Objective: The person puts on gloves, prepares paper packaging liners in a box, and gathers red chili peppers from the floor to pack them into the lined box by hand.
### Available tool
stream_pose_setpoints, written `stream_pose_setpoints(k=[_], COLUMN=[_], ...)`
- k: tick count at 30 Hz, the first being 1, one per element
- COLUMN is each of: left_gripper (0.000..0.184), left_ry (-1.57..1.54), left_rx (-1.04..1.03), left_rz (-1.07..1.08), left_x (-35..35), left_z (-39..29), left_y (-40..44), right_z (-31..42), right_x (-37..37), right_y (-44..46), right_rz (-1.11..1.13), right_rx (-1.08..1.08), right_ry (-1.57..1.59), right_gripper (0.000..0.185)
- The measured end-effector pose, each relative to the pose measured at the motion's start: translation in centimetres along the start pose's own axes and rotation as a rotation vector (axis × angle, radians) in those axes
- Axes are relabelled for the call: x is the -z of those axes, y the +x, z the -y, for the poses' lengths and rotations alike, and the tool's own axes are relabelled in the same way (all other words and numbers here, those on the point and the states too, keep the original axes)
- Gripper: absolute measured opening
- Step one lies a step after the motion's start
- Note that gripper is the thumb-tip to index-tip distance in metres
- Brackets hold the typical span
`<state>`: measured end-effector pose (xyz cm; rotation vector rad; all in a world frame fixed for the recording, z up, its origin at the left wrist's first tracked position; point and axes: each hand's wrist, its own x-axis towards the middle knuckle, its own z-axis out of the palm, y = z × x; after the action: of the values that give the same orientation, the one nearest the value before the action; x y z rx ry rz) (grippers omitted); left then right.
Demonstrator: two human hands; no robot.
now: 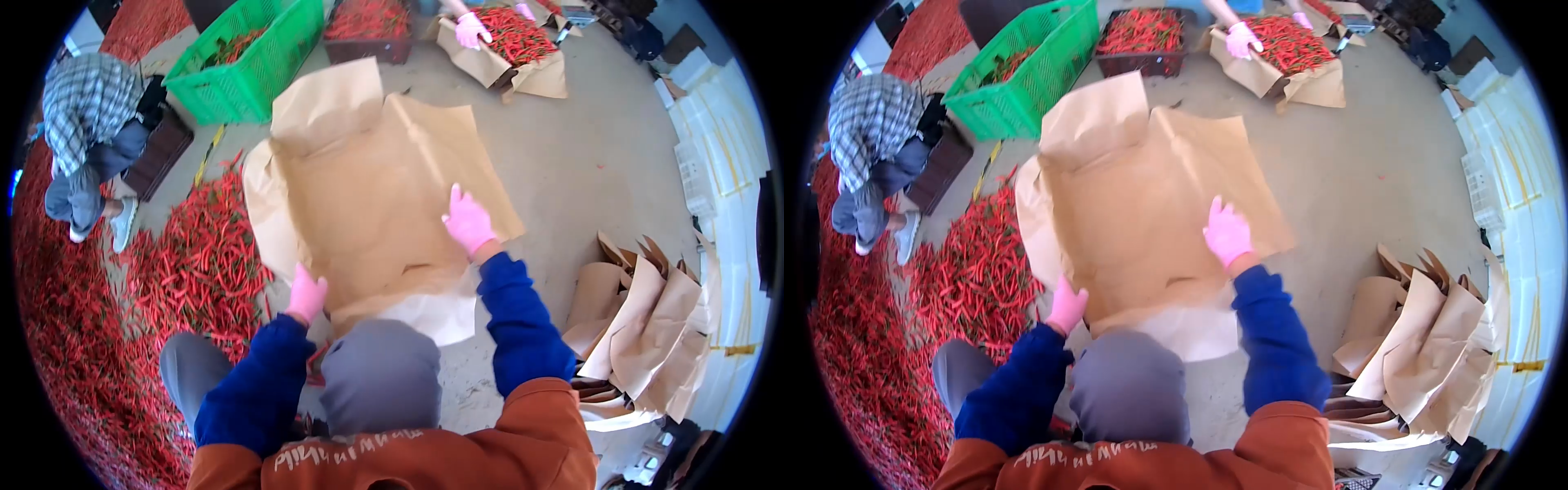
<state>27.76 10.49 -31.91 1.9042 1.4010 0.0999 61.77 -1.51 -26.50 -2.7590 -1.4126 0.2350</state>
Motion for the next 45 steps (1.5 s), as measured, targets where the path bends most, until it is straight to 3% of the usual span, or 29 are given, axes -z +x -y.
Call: stream_pose_setpoints(k=[1,3,5,7,9,10,11,12,14,15,16,17,20,21,22,23,25,28,29,30,31,32,33,34,36,37,39,42,45], left_gripper=[0.061,0.062,0.048,0.042,0.047,0.043,0.041,0.040,0.040,0.041,0.042,0.040,0.043,0.042,0.039,0.061,0.081,0.082,0.081,0.079,0.080,0.080,0.092,0.090,0.083,0.079,0.075,0.077,0.090], left_ry=[-0.003,0.061,0.162,0.523,0.795,0.415,0.353,0.039,-0.051,0.115,0.118,0.102,0.283,0.331,0.255,-0.062,-0.095,-0.358,-0.483,-0.611,-0.702,-0.798,-0.659,-0.458,-0.567,-0.462,-0.315,-0.241,-0.212], left_rx=[-0.089,-0.010,-0.040,-0.320,-0.507,-0.214,-0.181,0.073,0.266,0.252,0.400,0.547,0.458,0.521,0.806,0.786,1.152,1.299,1.279,1.251,1.258,1.258,1.311,1.541,1.404,1.201,0.878,0.712,0.543], left_rz=[-0.052,0.086,0.185,0.298,0.205,0.133,-0.018,-0.145,-0.366,-0.499,-0.565,-0.588,-0.577,-0.543,-0.699,-0.569,-0.751,-0.963,-1.034,-1.104,-1.170,-1.228,-1.170,-0.926,-0.832,-0.752,-0.733,-0.776,-0.600], left_x=[-0.5,0.2,3.0,8.9,18.4,24.1,28.2,32.0,38.3,40.5,41.6,42.4,41.6,40.6,38.2,36.8,32.3,26.1,24.4,23.4,23.7,24.0,23.5,26.9,32.2,32.5,32.6,33.5,34.8], left_z=[0.1,-1.3,-1.7,-2.2,-1.4,-3.2,0.7,1.9,10.4,14.7,17.9,23.3,39.3,50.7,52.6,57.1,57.8,63.4,65.0,66.3,66.4,66.7,70.1,66.3,61.3,61.9,61.9,58.8,53.1], left_y=[-0.2,-0.4,0.1,2.6,5.0,3.0,4.2,1.7,-1.0,-1.7,-3.8,-5.7,-12.2,-13.6,-15.8,-18.5,-23.9,-29.8,-31.1,-31.6,-31.2,-30.4,-29.6,-26.7,-22.1,-20.5,-16.6,-9.3,-3.8], right_z=[-0.9,-2.3,-2.5,-1.6,2.3,4.5,7.2,10.6,19.4,22.0,26.2,31.4,42.7,45.2,47.3,48.9,50.5,50.8,50.7,49.3,48.9,49.9,48.5,47.7,54.5,53.8,56.4,61.4,64.3], right_x=[-1.5,-5.5,-5.6,-2.2,2.5,4.4,5.7,6.7,8.7,8.1,7.3,7.1,5.5,3.3,0.8,-1.6,-4.5,-11.7,-13.4,-18.3,-20.0,-17.5,-19.6,-21.9,-12.2,-14.9,-13.7,-10.1,-13.7], right_y=[0.9,1.8,1.9,1.8,2.1,2.8,3.6,4.2,4.3,6.3,7.5,7.2,6.8,6.4,6.0,5.9,4.7,5.1,5.0,7.9,7.5,6.1,6.7,8.3,2.1,4.1,2.6,-1.1,-2.1], right_rz=[-0.054,-0.111,-0.129,-0.188,-0.250,-0.262,-0.230,-0.193,-0.075,-0.005,0.060,0.245,0.748,0.775,0.804,0.878,0.874,0.524,0.546,0.601,0.433,0.449,0.407,0.359,0.575,0.630,0.702,0.643,0.618], right_rx=[-0.009,0.006,-0.008,-0.046,0.058,0.106,0.233,0.351,0.574,0.639,0.717,0.687,0.578,0.535,0.491,0.412,0.196,0.067,-0.042,-0.049,0.101,0.017,-0.001,-0.014,-0.331,-0.355,-0.236,-0.180,-0.082], right_ry=[0.002,0.016,-0.088,-0.265,-0.093,0.029,0.167,0.300,0.402,0.500,0.587,0.624,0.687,0.716,0.745,0.706,0.778,0.895,0.864,0.844,0.907,0.755,0.741,0.742,0.628,0.729,0.830,0.868,0.933], right_gripper=[0.054,0.047,0.051,0.054,0.061,0.066,0.067,0.068,0.067,0.066,0.066,0.066,0.074,0.078,0.083,0.091,0.093,0.060,0.055,0.057,0.074,0.079,0.082,0.085,0.094,0.104,0.108,0.109,0.094])
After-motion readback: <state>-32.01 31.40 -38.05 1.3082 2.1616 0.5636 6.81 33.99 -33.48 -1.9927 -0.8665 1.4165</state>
